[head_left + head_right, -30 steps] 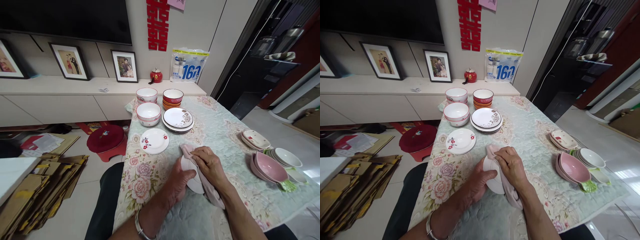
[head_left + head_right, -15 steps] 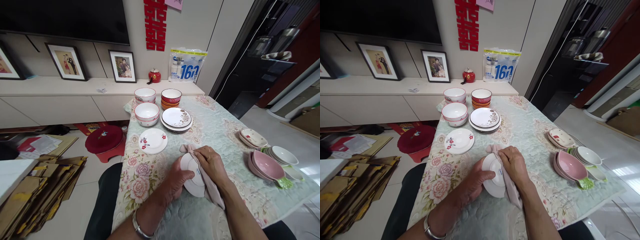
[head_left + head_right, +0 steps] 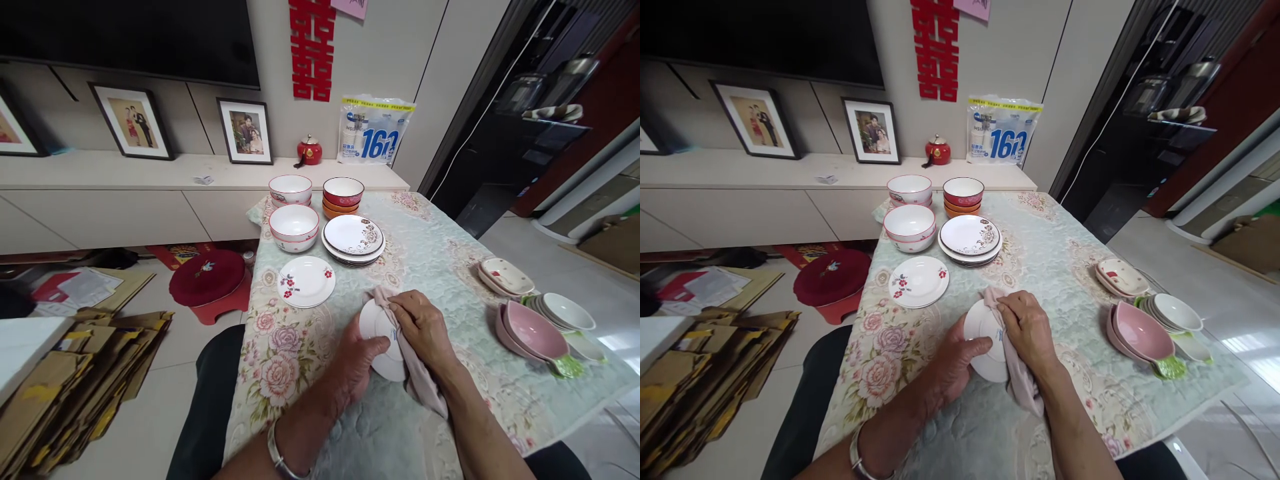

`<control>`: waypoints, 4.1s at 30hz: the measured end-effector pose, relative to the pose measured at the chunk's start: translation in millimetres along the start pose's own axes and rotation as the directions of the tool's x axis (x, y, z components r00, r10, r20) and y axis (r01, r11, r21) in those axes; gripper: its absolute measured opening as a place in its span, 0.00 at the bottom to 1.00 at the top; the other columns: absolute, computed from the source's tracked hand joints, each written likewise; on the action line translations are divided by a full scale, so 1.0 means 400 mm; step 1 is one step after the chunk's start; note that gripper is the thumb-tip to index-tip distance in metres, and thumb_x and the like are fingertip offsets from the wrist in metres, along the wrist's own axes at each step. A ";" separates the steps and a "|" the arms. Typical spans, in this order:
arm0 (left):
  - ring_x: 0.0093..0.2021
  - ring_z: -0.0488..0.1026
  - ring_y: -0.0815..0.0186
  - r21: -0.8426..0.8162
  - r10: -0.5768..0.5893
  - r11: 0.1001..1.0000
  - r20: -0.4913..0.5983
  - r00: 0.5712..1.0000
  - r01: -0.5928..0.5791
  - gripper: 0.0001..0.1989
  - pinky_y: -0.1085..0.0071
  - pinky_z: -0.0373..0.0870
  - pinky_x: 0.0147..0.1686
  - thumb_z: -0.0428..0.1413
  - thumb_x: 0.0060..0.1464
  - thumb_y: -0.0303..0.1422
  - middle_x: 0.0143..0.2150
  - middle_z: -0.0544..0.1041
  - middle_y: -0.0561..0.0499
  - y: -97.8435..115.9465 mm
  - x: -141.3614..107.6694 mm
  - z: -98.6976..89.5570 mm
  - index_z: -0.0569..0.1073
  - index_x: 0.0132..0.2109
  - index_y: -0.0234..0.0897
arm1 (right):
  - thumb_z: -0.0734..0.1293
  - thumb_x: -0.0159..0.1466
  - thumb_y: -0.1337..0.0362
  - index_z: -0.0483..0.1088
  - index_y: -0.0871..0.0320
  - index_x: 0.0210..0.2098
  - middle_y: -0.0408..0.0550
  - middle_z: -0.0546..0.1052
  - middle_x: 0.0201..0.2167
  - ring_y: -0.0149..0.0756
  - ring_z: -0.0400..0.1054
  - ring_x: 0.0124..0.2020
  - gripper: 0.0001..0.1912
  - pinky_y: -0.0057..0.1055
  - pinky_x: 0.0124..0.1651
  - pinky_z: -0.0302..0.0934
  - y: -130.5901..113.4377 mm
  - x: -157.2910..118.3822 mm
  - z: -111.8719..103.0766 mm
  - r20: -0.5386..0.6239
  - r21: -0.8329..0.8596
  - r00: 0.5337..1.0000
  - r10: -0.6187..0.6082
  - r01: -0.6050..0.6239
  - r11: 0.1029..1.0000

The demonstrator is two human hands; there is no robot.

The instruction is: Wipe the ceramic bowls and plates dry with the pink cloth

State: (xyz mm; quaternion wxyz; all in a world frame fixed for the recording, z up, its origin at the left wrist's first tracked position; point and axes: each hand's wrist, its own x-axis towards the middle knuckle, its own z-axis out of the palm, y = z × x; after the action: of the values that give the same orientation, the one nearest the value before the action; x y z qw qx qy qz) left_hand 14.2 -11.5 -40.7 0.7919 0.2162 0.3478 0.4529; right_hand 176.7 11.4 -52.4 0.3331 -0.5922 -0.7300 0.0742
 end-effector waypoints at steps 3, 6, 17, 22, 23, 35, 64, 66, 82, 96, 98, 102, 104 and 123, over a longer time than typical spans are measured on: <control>0.32 0.73 0.64 0.026 -0.028 0.999 0.052 0.998 0.026 0.24 0.69 0.66 0.34 0.60 0.34 0.22 0.31 0.78 0.52 0.000 -0.004 0.003 0.76 0.44 0.35 | 0.62 0.69 0.63 0.77 0.54 0.45 0.50 0.76 0.40 0.40 0.69 0.44 0.11 0.37 0.47 0.65 -0.039 0.000 -0.004 0.042 0.140 0.985 -0.169 0.162 0.977; 0.31 0.73 0.64 0.023 -0.023 1.000 0.109 0.994 0.021 0.19 0.70 0.65 0.32 0.60 0.34 0.21 0.30 0.77 0.52 0.005 -0.006 0.009 0.75 0.39 0.33 | 0.62 0.70 0.65 0.77 0.51 0.44 0.49 0.76 0.41 0.40 0.68 0.45 0.11 0.40 0.48 0.64 -0.074 -0.001 -0.011 0.120 0.202 0.945 -0.303 0.276 0.940; 0.32 0.72 0.63 0.099 -0.072 0.993 0.078 0.994 0.065 0.22 0.70 0.65 0.33 0.58 0.31 0.22 0.31 0.78 0.50 0.016 0.000 -0.009 0.75 0.40 0.33 | 0.64 0.68 0.60 0.78 0.53 0.38 0.49 0.77 0.35 0.42 0.67 0.41 0.11 0.41 0.46 0.63 -0.010 0.005 -0.008 0.054 0.062 0.998 -0.017 0.014 0.998; 0.36 0.73 0.61 0.048 -0.019 0.999 -0.054 0.998 0.021 0.26 0.67 0.69 0.38 0.66 0.33 0.27 0.37 0.80 0.46 0.023 0.006 -0.013 0.75 0.45 0.31 | 0.63 0.67 0.61 0.78 0.54 0.32 0.50 0.76 0.31 0.44 0.65 0.38 0.13 0.41 0.44 0.60 0.025 -0.002 -0.011 0.021 -0.113 0.998 0.063 -0.060 0.992; 0.37 0.73 0.61 0.033 -0.009 0.999 -0.069 0.998 0.011 0.27 0.66 0.69 0.39 0.66 0.33 0.27 0.38 0.80 0.45 0.022 0.006 -0.011 0.75 0.46 0.31 | 0.62 0.67 0.61 0.78 0.55 0.32 0.51 0.76 0.32 0.44 0.65 0.38 0.13 0.41 0.43 0.60 0.028 -0.004 -0.010 0.007 -0.118 0.998 0.065 -0.063 0.991; 0.35 0.73 0.63 0.016 -0.027 1.000 0.072 0.997 0.026 0.28 0.69 0.66 0.35 0.61 0.33 0.21 0.34 0.78 0.51 0.008 -0.002 -0.001 0.75 0.48 0.34 | 0.64 0.68 0.64 0.78 0.54 0.45 0.49 0.73 0.37 0.37 0.70 0.40 0.10 0.34 0.42 0.66 -0.023 -0.004 0.002 0.015 0.195 0.987 -0.157 0.151 0.969; 0.36 0.73 0.61 0.078 -0.004 0.997 0.042 0.999 0.001 0.29 0.67 0.68 0.38 0.62 0.31 0.22 0.35 0.80 0.49 0.009 0.000 -0.003 0.76 0.47 0.34 | 0.63 0.67 0.60 0.76 0.56 0.36 0.48 0.77 0.35 0.39 0.72 0.38 0.11 0.34 0.43 0.63 0.008 0.000 -0.011 0.039 0.073 0.988 0.148 -0.151 0.986; 0.34 0.72 0.63 0.114 -0.037 0.993 0.067 0.997 0.029 0.26 0.69 0.67 0.35 0.61 0.30 0.21 0.33 0.78 0.50 0.007 0.001 -0.006 0.76 0.44 0.33 | 0.63 0.68 0.61 0.76 0.55 0.37 0.47 0.76 0.34 0.38 0.71 0.38 0.10 0.34 0.42 0.64 -0.007 0.001 -0.012 0.051 0.145 0.998 0.048 -0.055 0.988; 0.32 0.70 0.64 0.169 -0.106 0.981 0.077 0.991 0.092 0.22 0.70 0.63 0.32 0.58 0.29 0.21 0.29 0.76 0.52 0.013 -0.001 -0.011 0.75 0.39 0.34 | 0.65 0.67 0.61 0.78 0.53 0.37 0.48 0.77 0.35 0.38 0.72 0.38 0.09 0.35 0.41 0.65 -0.021 0.008 -0.018 0.104 0.250 0.995 -0.005 -0.021 0.968; 0.29 0.70 0.64 0.234 -0.163 0.962 0.086 0.983 0.139 0.19 0.69 0.62 0.31 0.57 0.29 0.22 0.27 0.73 0.53 0.016 -0.003 -0.017 0.72 0.35 0.35 | 0.67 0.66 0.59 0.80 0.50 0.38 0.49 0.77 0.35 0.38 0.72 0.40 0.09 0.35 0.42 0.66 -0.049 0.003 -0.008 0.105 0.387 0.989 -0.106 0.057 0.920; 0.29 0.69 0.64 0.244 -0.162 0.961 0.098 0.982 0.134 0.19 0.69 0.61 0.30 0.57 0.29 0.22 0.27 0.73 0.53 0.017 -0.002 -0.018 0.72 0.35 0.36 | 0.68 0.65 0.57 0.80 0.50 0.37 0.49 0.77 0.37 0.39 0.71 0.43 0.09 0.37 0.46 0.66 -0.051 0.004 -0.010 0.122 0.427 0.991 -0.061 0.003 0.904; 0.32 0.69 0.64 0.205 -0.152 0.971 0.148 0.977 0.120 0.21 0.70 0.62 0.33 0.57 0.28 0.20 0.29 0.73 0.53 0.020 0.003 -0.021 0.73 0.36 0.35 | 0.69 0.62 0.51 0.78 0.54 0.36 0.47 0.79 0.35 0.38 0.73 0.38 0.13 0.34 0.41 0.67 -0.044 0.008 -0.025 0.284 0.525 0.944 0.168 -0.300 0.796; 0.32 0.69 0.64 0.182 -0.156 0.975 0.151 0.976 0.127 0.22 0.70 0.62 0.33 0.58 0.28 0.20 0.30 0.74 0.52 0.020 0.005 -0.022 0.74 0.38 0.35 | 0.70 0.60 0.49 0.77 0.56 0.35 0.46 0.79 0.31 0.36 0.72 0.32 0.16 0.31 0.34 0.66 -0.037 0.010 -0.032 0.350 0.527 0.900 0.260 -0.419 0.739; 0.34 0.73 0.63 0.040 0.012 0.999 0.125 0.992 -0.017 0.26 0.69 0.67 0.36 0.62 0.36 0.22 0.34 0.78 0.51 0.021 0.001 -0.006 0.75 0.48 0.35 | 0.63 0.68 0.60 0.76 0.52 0.39 0.50 0.75 0.37 0.42 0.70 0.42 0.09 0.40 0.45 0.64 -0.044 -0.002 -0.015 -0.055 0.183 0.998 -0.031 0.041 0.982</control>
State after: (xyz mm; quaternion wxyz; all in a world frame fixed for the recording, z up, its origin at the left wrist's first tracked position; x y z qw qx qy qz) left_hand 7.9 -6.9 -37.1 0.8041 0.2628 0.3054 0.4372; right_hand 166.0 3.8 -39.2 0.4067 -0.5472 -0.7217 0.1198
